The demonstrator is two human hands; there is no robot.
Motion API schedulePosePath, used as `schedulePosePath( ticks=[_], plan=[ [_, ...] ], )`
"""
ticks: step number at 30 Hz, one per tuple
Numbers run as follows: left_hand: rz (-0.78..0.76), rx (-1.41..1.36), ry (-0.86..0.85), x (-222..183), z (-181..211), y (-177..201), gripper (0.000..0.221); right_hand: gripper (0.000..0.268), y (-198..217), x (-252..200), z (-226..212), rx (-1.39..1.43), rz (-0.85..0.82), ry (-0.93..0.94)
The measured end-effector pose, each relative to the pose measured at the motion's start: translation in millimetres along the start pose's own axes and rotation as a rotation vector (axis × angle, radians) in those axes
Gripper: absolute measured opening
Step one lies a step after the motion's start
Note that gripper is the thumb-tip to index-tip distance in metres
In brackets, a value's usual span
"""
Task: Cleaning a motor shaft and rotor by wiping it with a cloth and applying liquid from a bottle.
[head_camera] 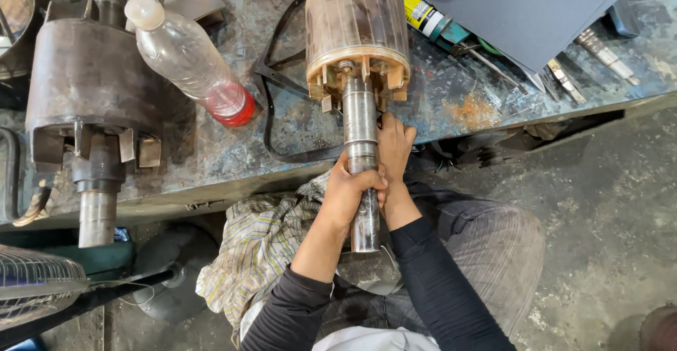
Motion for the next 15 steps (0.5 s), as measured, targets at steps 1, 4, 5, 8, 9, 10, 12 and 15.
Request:
schedulePosePath(
  ticks=[1, 4, 5, 8, 9, 10, 12, 15],
  plan=[
    [0.004, -0.003, 0.000, -1, 3, 0, 0.044, 0.032, 0, 0, -1, 0.000, -0.004, 0.002],
    [-0.009, 0.023, -0.032, -3, 8, -5, 0.041, 0.023, -1, 2, 0, 0.089, -0.027, 0.017],
    [-0.012, 0.033, -0.034, -1, 7, -4, 0.040, 0.025, -2, 3, 0, 0.092, -0.017, 0.044],
    [-0.017, 0.049, -0.040, 2, 7, -4, 0.040, 0.027, -5, 3, -1, 0.071, 0.009, 0.102],
    [-0.018, 0.052, -0.043, 2, 7, -4, 0.040, 0.028, -5, 2, 0, 0.044, 0.022, 0.133],
    [-0.020, 0.056, -0.038, 2, 5, -4, 0.040, 0.028, 2, 2, -5, 0.042, 0.023, 0.126],
    [-0.010, 0.070, -0.042, 3, 4, -3, 0.042, 0.026, 14, 3, -22, 0.002, -0.005, 0.196],
    [-0.053, 0.127, -0.067, 4, 5, -4, 0.045, 0.019, 39, 4, -46, -0.122, 0.158, 0.410]
  ],
)
Point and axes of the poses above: each hand's wrist, its own x-axis towards the middle knuckle, its own y-axis out of the back of the hand, z = x × y, the point moved 9 cm from there along x, towards the middle knuckle, and after that the axes turned 6 degrees about z, right-handed, at the moved point
